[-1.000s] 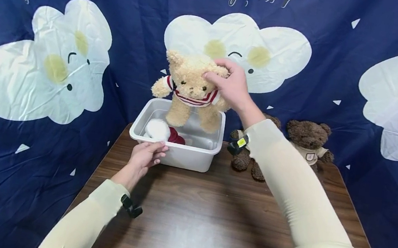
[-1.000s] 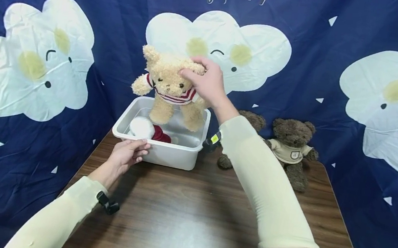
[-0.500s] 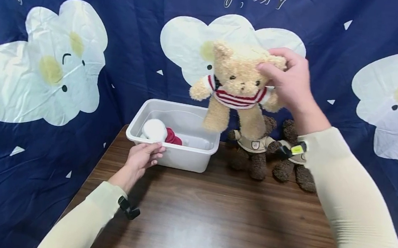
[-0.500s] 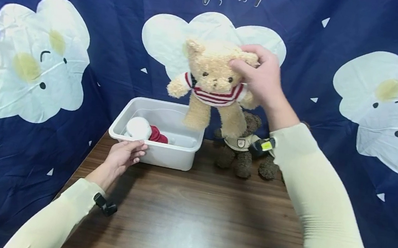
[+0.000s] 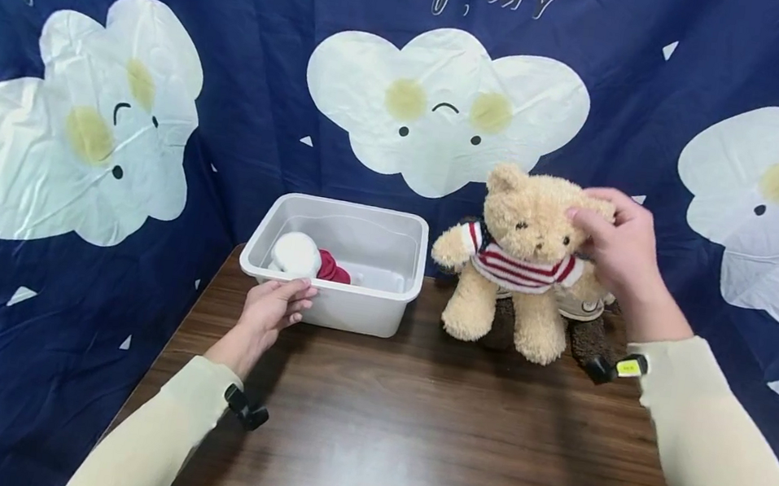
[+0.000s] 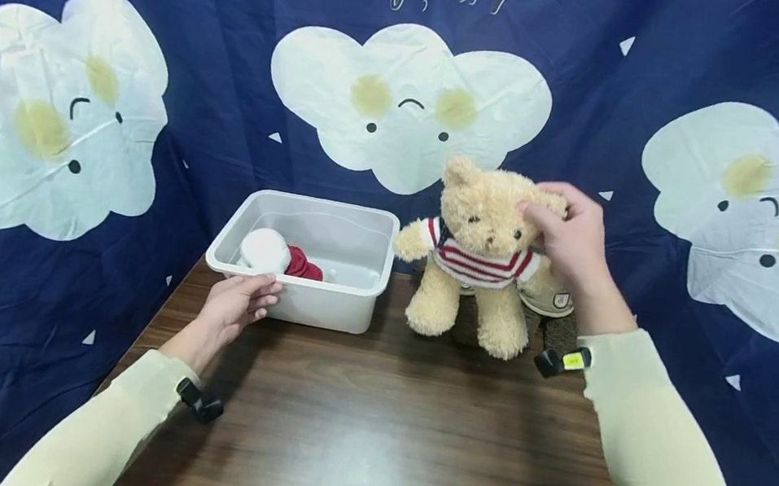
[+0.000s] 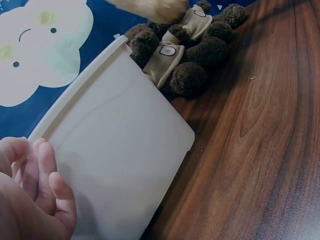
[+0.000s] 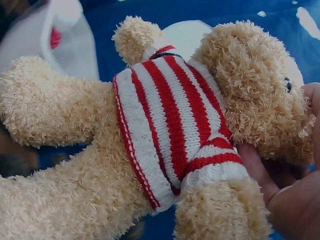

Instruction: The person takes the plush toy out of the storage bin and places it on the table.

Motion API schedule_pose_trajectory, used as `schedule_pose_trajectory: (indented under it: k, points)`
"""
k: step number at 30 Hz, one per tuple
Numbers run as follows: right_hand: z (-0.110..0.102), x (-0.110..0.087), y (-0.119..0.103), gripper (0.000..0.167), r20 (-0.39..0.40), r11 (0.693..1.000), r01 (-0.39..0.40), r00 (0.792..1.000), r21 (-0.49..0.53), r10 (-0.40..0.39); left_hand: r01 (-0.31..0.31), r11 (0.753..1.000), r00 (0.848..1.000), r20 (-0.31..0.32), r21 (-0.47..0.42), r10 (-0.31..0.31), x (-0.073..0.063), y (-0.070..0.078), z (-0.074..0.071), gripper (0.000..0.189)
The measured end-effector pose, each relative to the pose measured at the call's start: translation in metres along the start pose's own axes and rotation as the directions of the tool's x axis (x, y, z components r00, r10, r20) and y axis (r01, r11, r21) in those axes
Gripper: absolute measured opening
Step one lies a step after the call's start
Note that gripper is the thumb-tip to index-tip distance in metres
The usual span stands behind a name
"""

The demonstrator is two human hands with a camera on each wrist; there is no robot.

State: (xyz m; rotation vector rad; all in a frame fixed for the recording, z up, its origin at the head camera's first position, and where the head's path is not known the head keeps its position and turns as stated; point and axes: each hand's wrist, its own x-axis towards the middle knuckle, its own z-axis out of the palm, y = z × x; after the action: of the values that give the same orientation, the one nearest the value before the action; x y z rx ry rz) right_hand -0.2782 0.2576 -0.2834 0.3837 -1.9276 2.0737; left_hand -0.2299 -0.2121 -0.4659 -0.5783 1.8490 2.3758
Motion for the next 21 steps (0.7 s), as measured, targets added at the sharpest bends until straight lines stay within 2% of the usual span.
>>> schedule_pose_trajectory:
  k: [3,8,14,19,21]
  points:
    - [-0.008,-0.012,0.023,0.018,0.021,0.997,-0.063,0.998,-0.037,0.064,-0.009,1.0,1.0,-0.011,0.001,0.009,-0.001,-0.001,0.001,0.014]
    - [-0.015,-0.029,0.058,0.018,0.057,0.975,-0.114,0.99,-0.193,0.128,0.001,1.0,1.0,-0.006,-0.006,-0.001,-0.001,-0.002,0.002,0.013]
    - [-0.017,-0.047,0.093,0.032,0.121,0.946,-0.229,0.958,-0.231,0.261,0.026,1.0,1.0,0.008,-0.002,-0.026,-0.006,0.001,0.002,0.012]
    - [-0.02,-0.055,0.117,0.031,0.131,0.944,-0.241,0.952,-0.226,0.275,0.036,0.999,0.999,0.016,0.008,-0.036,-0.009,0.006,0.003,0.011]
    - [-0.021,-0.057,0.124,0.031,0.128,0.946,-0.238,0.954,-0.219,0.27,0.039,0.999,0.999,0.011,0.008,-0.039,-0.006,0.005,0.002,0.012]
